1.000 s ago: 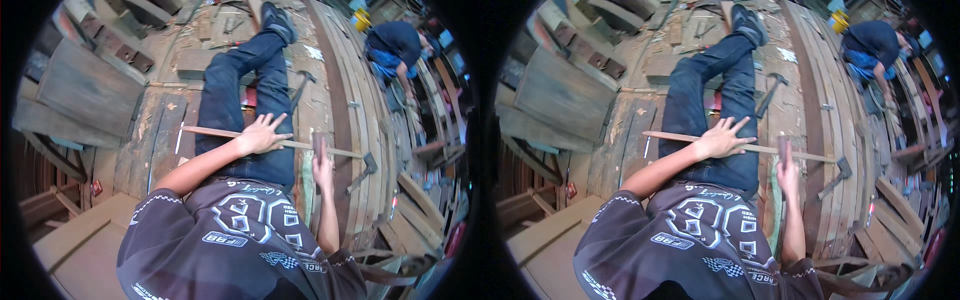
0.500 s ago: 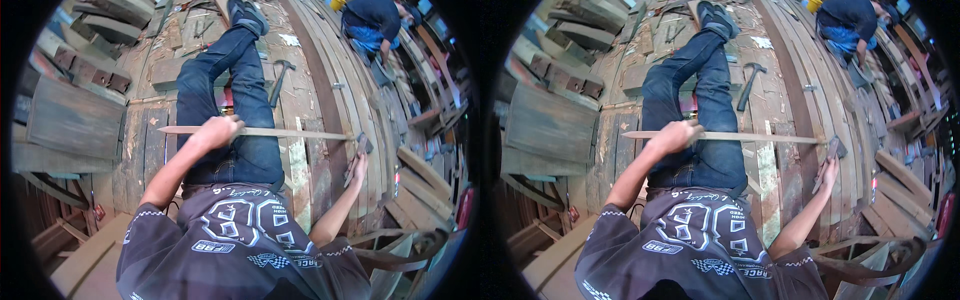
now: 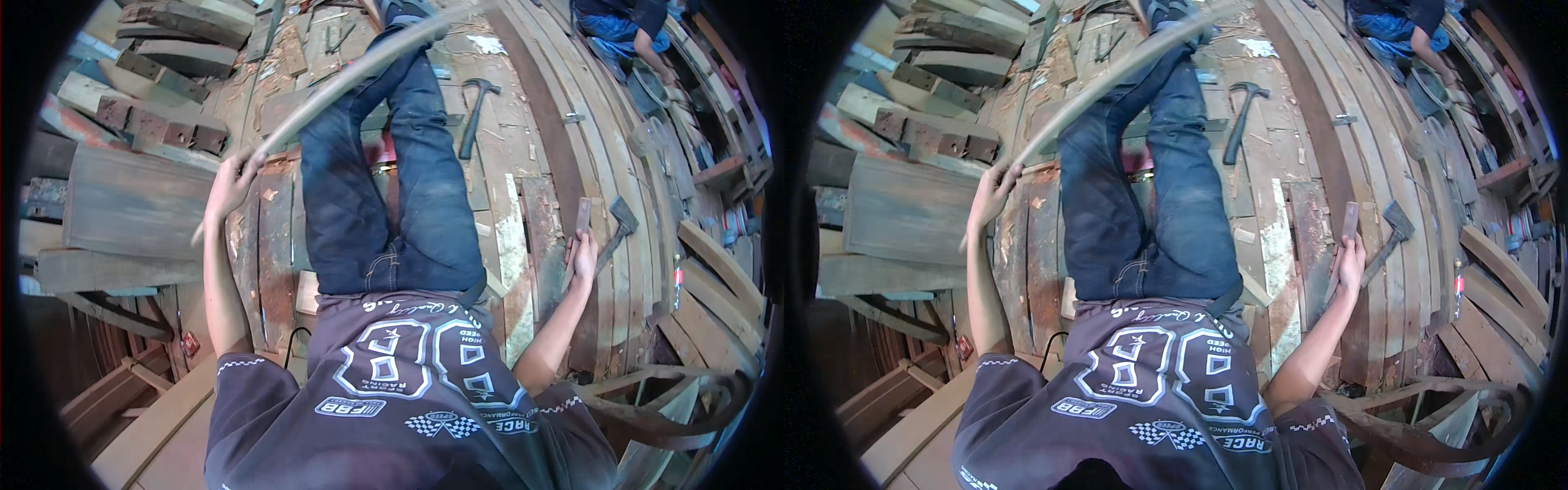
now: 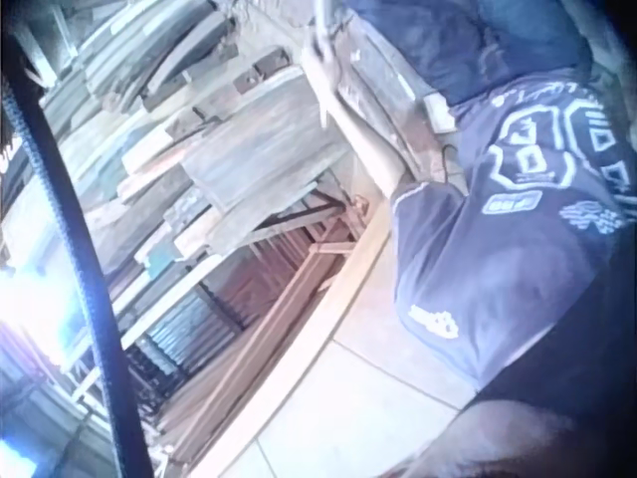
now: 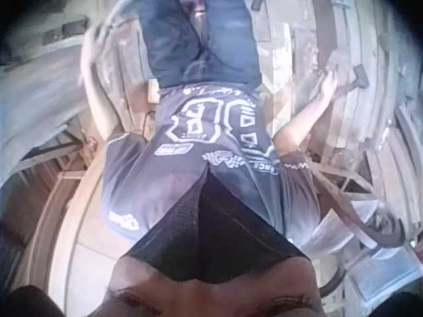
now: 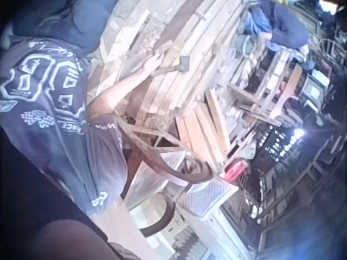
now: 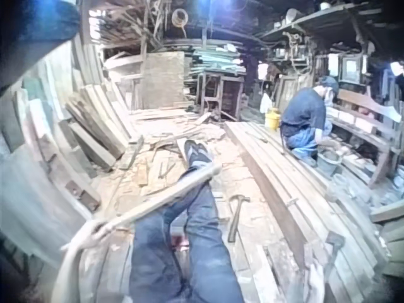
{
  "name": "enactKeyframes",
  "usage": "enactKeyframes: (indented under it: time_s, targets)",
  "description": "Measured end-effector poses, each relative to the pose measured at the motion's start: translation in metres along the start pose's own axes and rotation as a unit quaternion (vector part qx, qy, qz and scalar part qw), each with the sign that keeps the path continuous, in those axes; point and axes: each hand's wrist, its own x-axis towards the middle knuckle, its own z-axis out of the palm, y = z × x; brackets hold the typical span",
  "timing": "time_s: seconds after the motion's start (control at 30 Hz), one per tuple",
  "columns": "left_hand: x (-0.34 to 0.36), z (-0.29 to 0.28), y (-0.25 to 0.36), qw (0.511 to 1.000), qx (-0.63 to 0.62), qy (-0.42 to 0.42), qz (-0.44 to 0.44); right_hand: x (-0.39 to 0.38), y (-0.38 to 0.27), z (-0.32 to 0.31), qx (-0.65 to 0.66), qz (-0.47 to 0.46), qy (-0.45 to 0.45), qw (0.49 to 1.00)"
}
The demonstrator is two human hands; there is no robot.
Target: The person is using a small hand tool to scrape or shape a thin strip of wood while sitting on the floor of a workshop.
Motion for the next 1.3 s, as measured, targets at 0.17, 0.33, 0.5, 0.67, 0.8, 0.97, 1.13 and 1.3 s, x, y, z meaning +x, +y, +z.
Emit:
enactKeyframes:
  time_s: [0.17,0.33,0.5,0.67,0.8,0.97,1.13,1.3]
  targets:
    - [-0.025,0.049,-0.038,0.962,0.041,0.265,-0.060,0.003,0.028,0.012,-0.098,0.019,-0.071,0.992]
    - [-0.051,0.084,-0.088,0.949,0.042,0.256,-0.182,0.015,0.057,0.022,-0.163,-0.012,-0.077,0.984]
    - [-0.074,0.106,-0.131,0.935,0.068,0.174,-0.302,0.009,0.049,0.045,-0.176,-0.016,-0.094,0.980]
    - [-0.083,0.117,-0.147,0.933,0.063,0.157,-0.317,0.017,0.060,0.049,-0.168,-0.010,-0.088,0.982]
    - [-0.088,0.134,-0.170,0.945,0.075,0.130,-0.291,0.035,0.070,0.042,-0.183,0.003,-0.109,0.977]
    - [-0.092,0.145,-0.185,0.945,0.037,0.143,-0.291,0.001,0.040,0.065,-0.177,0.043,-0.140,0.973]
    - [-0.097,0.149,-0.188,0.945,0.067,0.126,-0.295,0.000,0.048,0.066,-0.168,0.056,-0.133,0.975]
    - [-0.086,0.134,-0.160,0.935,0.150,0.154,-0.281,-0.005,0.053,0.069,-0.124,0.056,-0.115,0.984]
